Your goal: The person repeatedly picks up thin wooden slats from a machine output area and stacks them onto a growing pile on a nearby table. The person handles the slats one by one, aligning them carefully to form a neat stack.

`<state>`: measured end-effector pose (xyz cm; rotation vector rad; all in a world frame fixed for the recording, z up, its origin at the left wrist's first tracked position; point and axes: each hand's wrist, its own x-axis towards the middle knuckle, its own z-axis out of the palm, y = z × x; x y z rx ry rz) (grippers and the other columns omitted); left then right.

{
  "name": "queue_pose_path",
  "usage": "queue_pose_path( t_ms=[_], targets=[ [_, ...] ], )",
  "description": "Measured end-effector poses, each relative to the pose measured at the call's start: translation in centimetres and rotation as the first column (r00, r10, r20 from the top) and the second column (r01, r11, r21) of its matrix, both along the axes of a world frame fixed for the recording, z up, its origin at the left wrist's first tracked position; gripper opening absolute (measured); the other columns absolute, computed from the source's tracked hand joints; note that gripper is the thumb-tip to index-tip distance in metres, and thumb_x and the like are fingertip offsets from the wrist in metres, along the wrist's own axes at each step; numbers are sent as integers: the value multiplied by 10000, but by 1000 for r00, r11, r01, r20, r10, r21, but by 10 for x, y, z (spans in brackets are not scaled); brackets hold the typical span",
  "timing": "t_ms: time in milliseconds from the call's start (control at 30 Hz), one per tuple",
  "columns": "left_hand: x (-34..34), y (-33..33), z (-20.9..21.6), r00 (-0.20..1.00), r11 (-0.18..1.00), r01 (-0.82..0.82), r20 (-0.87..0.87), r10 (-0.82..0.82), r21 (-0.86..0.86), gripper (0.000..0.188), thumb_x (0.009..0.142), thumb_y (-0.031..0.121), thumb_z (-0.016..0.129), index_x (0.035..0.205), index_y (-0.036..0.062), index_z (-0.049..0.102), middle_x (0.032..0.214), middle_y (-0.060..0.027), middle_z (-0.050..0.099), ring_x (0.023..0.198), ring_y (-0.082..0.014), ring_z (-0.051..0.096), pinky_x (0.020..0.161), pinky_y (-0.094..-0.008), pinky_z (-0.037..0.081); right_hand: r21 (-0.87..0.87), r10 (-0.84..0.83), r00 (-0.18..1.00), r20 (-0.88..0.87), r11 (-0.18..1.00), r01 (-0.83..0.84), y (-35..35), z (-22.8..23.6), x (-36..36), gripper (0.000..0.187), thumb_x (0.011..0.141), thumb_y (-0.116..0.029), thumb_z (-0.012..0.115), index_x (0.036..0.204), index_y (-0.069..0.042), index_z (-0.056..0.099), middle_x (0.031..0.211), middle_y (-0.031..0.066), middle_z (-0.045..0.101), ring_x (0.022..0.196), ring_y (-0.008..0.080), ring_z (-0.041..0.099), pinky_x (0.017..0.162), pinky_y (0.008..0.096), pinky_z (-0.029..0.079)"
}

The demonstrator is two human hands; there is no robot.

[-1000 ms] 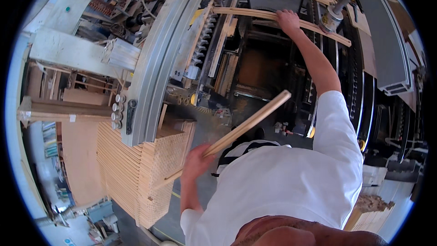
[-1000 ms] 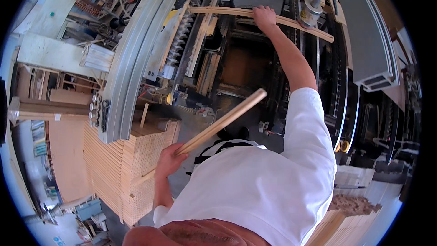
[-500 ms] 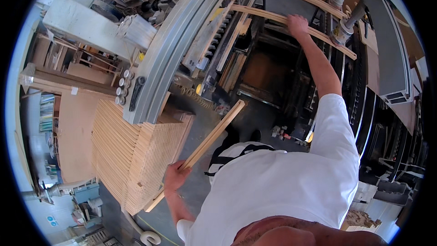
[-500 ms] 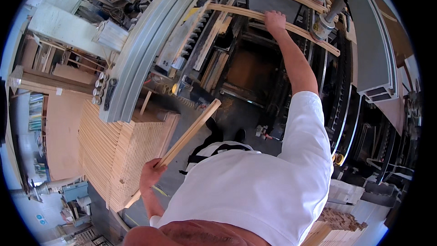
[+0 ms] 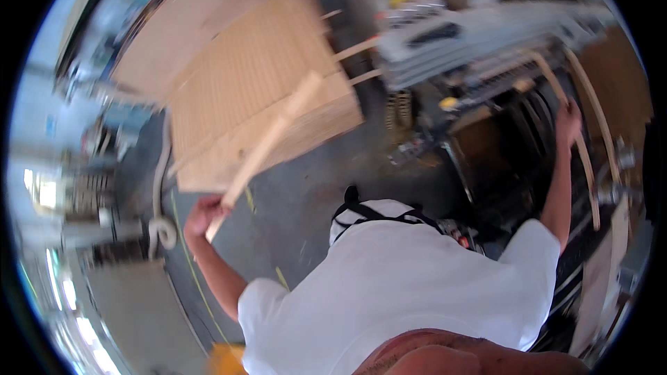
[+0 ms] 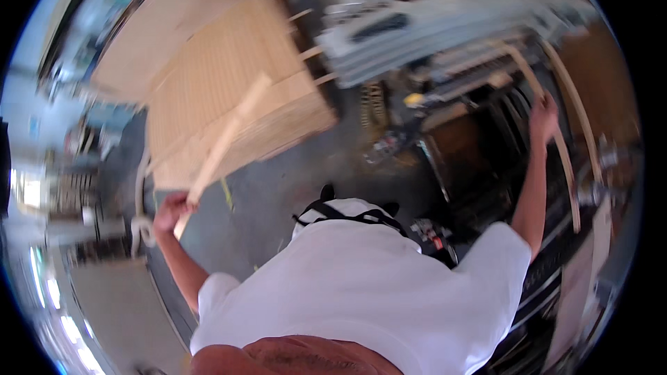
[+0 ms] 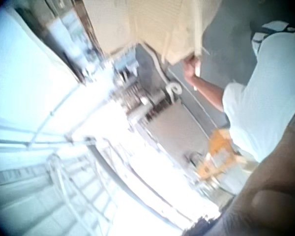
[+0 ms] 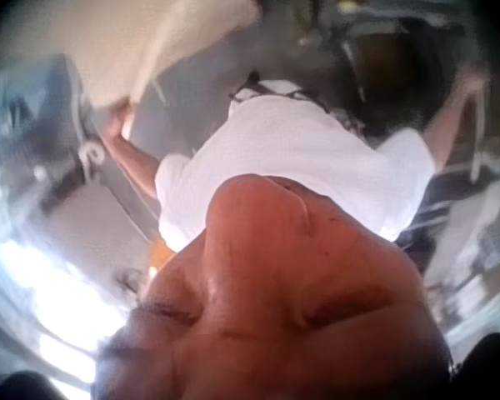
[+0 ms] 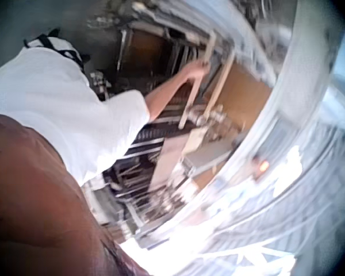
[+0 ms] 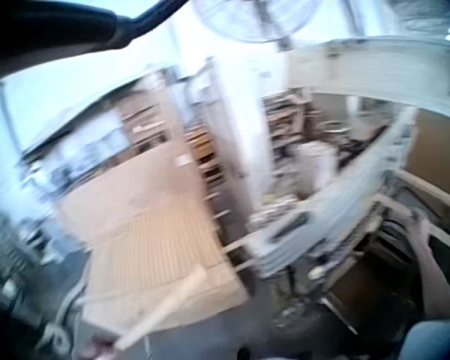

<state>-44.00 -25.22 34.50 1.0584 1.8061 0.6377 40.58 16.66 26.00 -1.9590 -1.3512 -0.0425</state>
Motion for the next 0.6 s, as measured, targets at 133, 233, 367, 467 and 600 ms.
queue_pose_path(
  t_ms=[133, 233, 367, 467, 600],
  targets=[
    [-79, 11, -10, 947, 942, -304, 153, 283, 143, 373, 870, 203, 675, 1167, -22, 656, 959, -43, 676, 862, -144, 621, 803, -280, 483, 199, 311, 946, -93, 937, -289, -35, -31, -103, 311, 959, -213, 629, 1172, 12, 657, 1080, 124, 699, 993, 189, 658, 864, 310, 514],
    [-153, 47, -38, 882, 826, -467, 110, 458, 315, 373, 878, 195, 662, 1177, -28, 648, 972, -51, 677, 882, -145, 621, 805, -273, 480, 212, 499, 834, -238, 864, -456, -66, -61, -208, 228, 945, -111, 635, 1120, 33, 659, 1077, 109, 686, 1004, 185, 638, 892, 303, 500],
    [-253, 128, -83, 835, 819, -427, -181, 520, 384, 339, 853, 207, 668, 1079, -45, 692, 930, -80, 702, 857, -151, 641, 747, -295, 503, 140, 599, 711, -368, 792, -595, -120, -102, -338, 156, 901, 0, 637, 1056, 13, 653, 1022, 76, 655, 919, 152, 614, 833, 291, 499],
    [-292, 198, -121, 800, 821, -454, -249, 547, 347, 387, 821, 262, 677, 1059, -42, 705, 890, -147, 711, 832, -190, 672, 715, -322, 520, -63, 565, 742, -360, 779, -624, -171, -104, -402, 198, 835, -23, 694, 1024, 18, 649, 926, 118, 658, 801, 178, 629, 714, 310, 511],
    [-317, 262, -148, 735, 819, -494, -362, 573, 292, 434, 802, 320, 647, 1023, -49, 704, 899, -216, 708, 881, -293, 698, 746, -373, 535, -201, 566, 756, -329, 740, -642, -227, -110, -434, 189, 824, -34, 686, 1008, 0, 663, 984, 160, 655, 822, 298, 669, 738, 343, 530]
  ],
)
